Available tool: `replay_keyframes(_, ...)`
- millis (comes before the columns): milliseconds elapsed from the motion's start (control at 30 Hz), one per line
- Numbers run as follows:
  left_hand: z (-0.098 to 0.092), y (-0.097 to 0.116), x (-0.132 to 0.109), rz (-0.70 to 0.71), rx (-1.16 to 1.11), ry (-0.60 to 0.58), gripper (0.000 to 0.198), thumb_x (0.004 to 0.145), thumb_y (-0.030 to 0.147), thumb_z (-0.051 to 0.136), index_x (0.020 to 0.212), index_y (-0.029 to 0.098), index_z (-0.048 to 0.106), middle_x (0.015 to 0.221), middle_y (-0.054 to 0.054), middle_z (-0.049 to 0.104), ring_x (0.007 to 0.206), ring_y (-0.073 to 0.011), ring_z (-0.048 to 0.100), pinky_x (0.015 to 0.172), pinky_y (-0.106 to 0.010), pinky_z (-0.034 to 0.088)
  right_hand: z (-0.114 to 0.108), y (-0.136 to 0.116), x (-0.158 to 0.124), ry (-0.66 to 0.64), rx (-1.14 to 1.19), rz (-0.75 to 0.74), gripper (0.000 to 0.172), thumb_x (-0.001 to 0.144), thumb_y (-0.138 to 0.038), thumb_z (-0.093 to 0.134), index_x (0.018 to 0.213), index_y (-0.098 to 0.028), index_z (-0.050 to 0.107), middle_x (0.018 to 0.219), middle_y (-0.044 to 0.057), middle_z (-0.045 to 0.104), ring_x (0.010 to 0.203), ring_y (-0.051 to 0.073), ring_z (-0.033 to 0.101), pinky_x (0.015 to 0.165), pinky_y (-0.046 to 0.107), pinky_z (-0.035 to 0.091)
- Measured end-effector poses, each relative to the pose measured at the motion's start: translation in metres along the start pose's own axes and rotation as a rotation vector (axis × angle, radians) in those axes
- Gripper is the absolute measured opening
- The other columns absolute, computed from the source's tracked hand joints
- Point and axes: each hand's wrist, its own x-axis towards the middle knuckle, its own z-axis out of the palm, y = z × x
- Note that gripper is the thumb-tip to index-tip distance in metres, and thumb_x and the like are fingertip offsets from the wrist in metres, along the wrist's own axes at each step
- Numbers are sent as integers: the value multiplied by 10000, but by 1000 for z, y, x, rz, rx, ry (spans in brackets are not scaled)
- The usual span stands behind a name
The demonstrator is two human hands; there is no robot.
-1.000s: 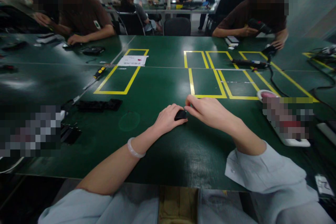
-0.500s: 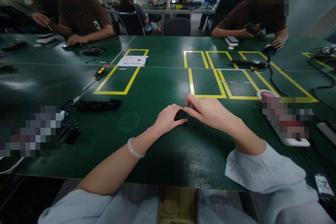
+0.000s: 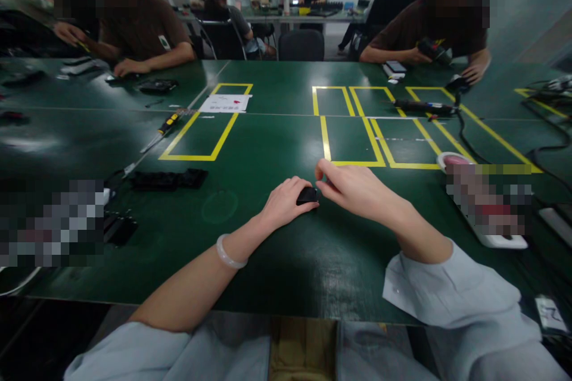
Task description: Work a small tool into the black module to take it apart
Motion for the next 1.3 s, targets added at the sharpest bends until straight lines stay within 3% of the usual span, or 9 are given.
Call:
replay_keyframes(167, 1, 0, 1, 6, -2, 4, 389, 849, 560, 573, 1031, 217, 551, 998, -39, 580, 946, -222, 560, 820, -356, 476, -2, -2, 0, -3, 9, 10, 283, 973, -440, 342, 1000, -206, 498, 714, 8, 624, 644, 162, 575, 549, 253, 254)
replay_keyframes(500, -1, 0, 0, -2, -3, -8, 418, 847, 548, 583, 1122, 236, 541, 1052, -40, 573, 980, -223, 555, 853, -360, 469, 1, 2, 0, -10, -20, 0, 191, 927, -248, 384, 1086, -187, 470, 797, 32, 655, 661, 163, 587, 546, 251, 255)
replay_keyframes(733, -1, 1, 0, -3, -2, -3, 395, 845, 562, 575, 1039, 219, 544, 995, -38, 574, 933, -222, 561, 807, -356, 478, -2, -2, 0, -3, 16, 9, 251, 969, -413, 355, 1013, -207, 490, 733, 10, 632, 653, 164, 580, 550, 253, 260)
replay_keyframes(900, 0, 1, 0, 1, 6, 1, 408, 846, 571, 566, 1041, 214, 544, 984, -39, 574, 932, -225, 558, 792, -355, 477, -3, -3, 0, -15, -1, 24, 282, 974, -433, 343, 1003, -203, 504, 732, 17, 639, 665, 169, 594, 547, 253, 254)
replay_keyframes(1300, -2, 1, 0, -2, -30, -10, 411, 845, 543, 587, 1105, 227, 550, 1052, -45, 577, 977, -227, 553, 846, -360, 468, 0, 1, 0, -4, -10, 4, 187, 919, -246, 394, 1076, -187, 478, 784, 29, 652, 657, 165, 585, 546, 250, 252)
